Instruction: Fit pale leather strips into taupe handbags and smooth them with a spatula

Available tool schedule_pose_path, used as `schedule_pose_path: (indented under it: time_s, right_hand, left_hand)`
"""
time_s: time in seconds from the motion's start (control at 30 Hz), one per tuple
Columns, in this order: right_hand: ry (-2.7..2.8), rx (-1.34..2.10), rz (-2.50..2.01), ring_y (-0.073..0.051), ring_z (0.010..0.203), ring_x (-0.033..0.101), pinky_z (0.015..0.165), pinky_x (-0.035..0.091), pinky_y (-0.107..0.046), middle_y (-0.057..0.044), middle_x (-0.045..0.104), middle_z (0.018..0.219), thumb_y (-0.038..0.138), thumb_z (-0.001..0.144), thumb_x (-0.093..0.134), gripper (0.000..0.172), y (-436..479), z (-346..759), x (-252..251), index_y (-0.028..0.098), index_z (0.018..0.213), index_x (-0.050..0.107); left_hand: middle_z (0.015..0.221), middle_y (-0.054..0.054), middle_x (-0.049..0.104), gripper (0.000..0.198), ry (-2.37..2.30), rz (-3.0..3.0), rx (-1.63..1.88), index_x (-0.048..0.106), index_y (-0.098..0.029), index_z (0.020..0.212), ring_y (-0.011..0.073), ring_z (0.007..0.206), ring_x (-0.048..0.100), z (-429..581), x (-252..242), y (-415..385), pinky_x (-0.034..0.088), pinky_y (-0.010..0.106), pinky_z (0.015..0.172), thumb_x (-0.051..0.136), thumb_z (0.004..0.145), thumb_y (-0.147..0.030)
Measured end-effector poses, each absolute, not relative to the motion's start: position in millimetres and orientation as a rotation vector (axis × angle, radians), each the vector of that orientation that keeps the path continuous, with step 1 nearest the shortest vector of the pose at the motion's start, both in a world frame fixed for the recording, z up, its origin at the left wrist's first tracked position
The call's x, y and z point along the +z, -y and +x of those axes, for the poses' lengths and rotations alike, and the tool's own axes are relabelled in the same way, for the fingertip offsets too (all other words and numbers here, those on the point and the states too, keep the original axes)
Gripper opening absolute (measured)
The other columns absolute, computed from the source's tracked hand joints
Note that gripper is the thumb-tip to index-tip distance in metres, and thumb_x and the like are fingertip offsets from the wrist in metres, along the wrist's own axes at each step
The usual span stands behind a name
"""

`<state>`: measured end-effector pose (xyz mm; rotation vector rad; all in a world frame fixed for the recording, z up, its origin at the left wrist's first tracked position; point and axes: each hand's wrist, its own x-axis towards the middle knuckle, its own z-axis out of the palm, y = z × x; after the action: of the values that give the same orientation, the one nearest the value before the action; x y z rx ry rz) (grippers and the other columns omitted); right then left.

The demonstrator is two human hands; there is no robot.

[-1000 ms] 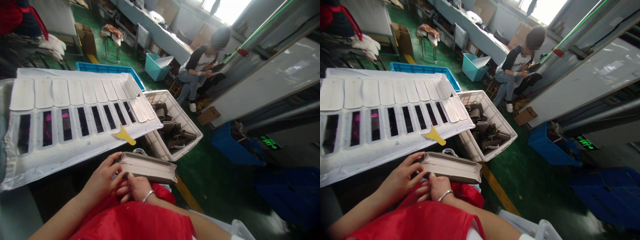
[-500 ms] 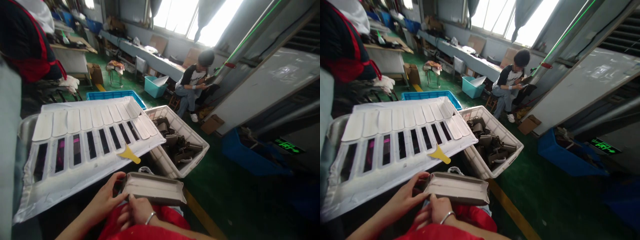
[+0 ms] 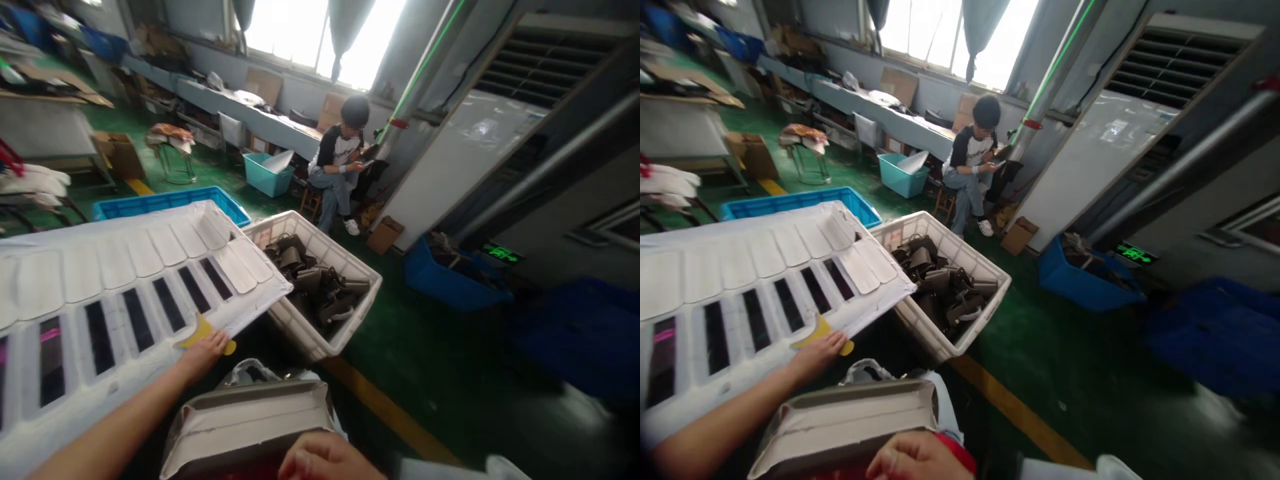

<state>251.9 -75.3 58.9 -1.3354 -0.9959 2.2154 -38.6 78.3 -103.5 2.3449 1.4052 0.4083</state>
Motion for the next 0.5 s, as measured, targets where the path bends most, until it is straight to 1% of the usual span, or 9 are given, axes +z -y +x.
schedule_pose_path:
  time_s: [0.07,0.1,0.17,0.23,0.3,0.33,0.37,0.4,0.5]
  right_hand:
    - [0.846,2.193,-1.312,-0.012,0.055,0.059,0.056,0.044,-0.023,-0.007,0.065,0.070,0.059,0.067,0.065,0.046,64.6,268.1,69.1,0.014,0.076,0.063]
    - [0.793,2.170,-1.299,-0.015,0.054,0.061,0.054,0.046,-0.026,-0.008,0.066,0.070,0.059,0.065,0.066,0.048,54.9,275.3,72.9,0.013,0.078,0.060]
    - [0.792,2.044,-1.336,-0.016,0.052,0.062,0.050,0.047,-0.026,-0.007,0.066,0.071,0.056,0.065,0.068,0.048,28.6,286.7,76.2,0.012,0.081,0.057]
    - [0.800,1.945,-1.438,-0.014,0.054,0.063,0.052,0.048,-0.025,-0.006,0.066,0.076,0.051,0.077,0.060,0.039,-1.6,290.2,74.5,0.013,0.086,0.055]
    - [0.814,2.053,-1.460,-0.015,0.055,0.064,0.052,0.049,-0.026,-0.006,0.065,0.077,0.050,0.087,0.046,0.037,-28.7,282.5,71.1,0.013,0.091,0.053]
    - [0.794,2.151,-1.425,-0.015,0.055,0.064,0.051,0.050,-0.027,-0.005,0.065,0.075,0.051,0.089,0.041,0.039,-39.5,275.6,69.7,0.014,0.092,0.052]
    - [0.760,2.218,-1.371,-0.014,0.053,0.062,0.051,0.049,-0.026,-0.004,0.063,0.071,0.051,0.091,0.038,0.040,-47.9,267.9,68.7,0.014,0.091,0.052]
    - [0.724,2.227,-1.333,-0.012,0.050,0.059,0.049,0.048,-0.024,-0.001,0.060,0.065,0.049,0.091,0.038,0.039,-54.1,260.9,68.3,0.014,0.086,0.053]
    - [0.670,2.022,-1.324,-0.006,0.042,0.048,0.046,0.041,-0.018,0.004,0.050,0.053,0.030,0.090,0.049,0.026,-62.0,256.1,70.9,0.012,0.071,0.052]
  left_hand:
    - [0.100,0.014,0.068,0.034,-1.329,2.403,0.394,0.065,-0.015,0.095,0.0269,0.097,0.064,-51.4,-94.2,-82.4,0.048,0.039,0.087,0.043,0.069,-0.018]
    - [0.098,0.011,0.069,0.034,-1.301,2.451,0.399,0.065,-0.017,0.095,0.0260,0.093,0.065,-57.5,-85.5,-86.2,0.049,0.038,0.085,0.041,0.071,-0.019]
    - [0.106,0.007,0.066,0.037,-1.227,2.545,0.413,0.060,-0.018,0.105,0.0253,0.099,0.062,-61.2,-57.6,-92.8,0.047,0.039,0.089,0.036,0.078,-0.023]
    - [0.112,0.006,0.063,0.040,-1.173,2.820,0.386,0.054,-0.017,0.115,0.0277,0.105,0.058,-46.1,-17.4,-91.6,0.047,0.045,0.089,0.032,0.083,-0.026]
    - [0.118,0.008,0.059,0.040,-1.046,2.975,0.341,0.052,-0.017,0.119,0.0280,0.111,0.055,-10.7,25.6,-81.6,0.045,0.043,0.093,0.030,0.086,-0.021]
    - [0.114,0.010,0.062,0.039,-0.839,3.046,0.378,0.056,-0.017,0.116,0.0287,0.106,0.057,12.1,44.4,-75.2,0.047,0.042,0.090,0.032,0.086,-0.023]
    - [0.116,0.012,0.061,0.038,-0.660,3.051,0.308,0.056,-0.018,0.117,0.0290,0.108,0.056,35.7,60.1,-69.1,0.046,0.042,0.094,0.035,0.087,-0.023]
    - [0.115,0.014,0.061,0.037,-0.542,3.037,0.260,0.057,-0.017,0.117,0.0303,0.109,0.055,58.2,72.5,-64.2,0.044,0.045,0.095,0.035,0.087,-0.022]
    - [0.110,0.016,0.062,0.037,-0.404,2.924,0.239,0.059,-0.014,0.116,0.0292,0.111,0.054,104.5,92.6,-60.0,0.041,0.046,0.099,0.034,0.088,-0.016]
